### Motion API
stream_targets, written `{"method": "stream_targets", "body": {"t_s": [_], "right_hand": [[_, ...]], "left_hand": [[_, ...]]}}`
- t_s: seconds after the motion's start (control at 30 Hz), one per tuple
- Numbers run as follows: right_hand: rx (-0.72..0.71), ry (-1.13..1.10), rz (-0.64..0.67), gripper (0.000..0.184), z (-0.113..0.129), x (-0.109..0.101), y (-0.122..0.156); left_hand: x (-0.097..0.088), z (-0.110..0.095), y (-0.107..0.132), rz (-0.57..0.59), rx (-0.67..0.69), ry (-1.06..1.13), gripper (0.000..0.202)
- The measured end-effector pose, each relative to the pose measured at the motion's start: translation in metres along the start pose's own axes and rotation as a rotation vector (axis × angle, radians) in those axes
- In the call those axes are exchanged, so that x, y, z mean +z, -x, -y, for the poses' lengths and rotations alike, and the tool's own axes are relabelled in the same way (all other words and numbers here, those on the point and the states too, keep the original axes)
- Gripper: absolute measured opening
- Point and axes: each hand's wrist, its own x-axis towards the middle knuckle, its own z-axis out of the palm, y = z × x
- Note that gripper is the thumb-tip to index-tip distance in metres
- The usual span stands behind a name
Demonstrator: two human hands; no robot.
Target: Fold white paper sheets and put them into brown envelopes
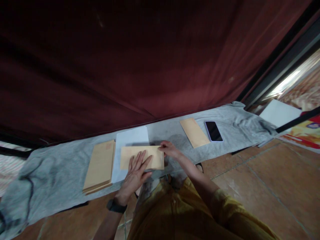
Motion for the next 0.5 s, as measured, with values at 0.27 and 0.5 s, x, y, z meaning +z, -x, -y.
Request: {"method": "stream_targets", "body": {"t_s": [0.27, 0.5], "right_hand": [[-0.043, -0.452, -0.288, 0.037, -0.028, -0.042, 0.028], [-0.002, -0.564, -0.391, 0.045, -0.054, -0.042, 0.039]], "left_hand": [[-0.016, -0.009, -0.01, -0.211, -0.123, 0.138, 0.069], [0.023, -0.027, -0.018, -0.114, -0.037, 0.181, 0.062]]}}
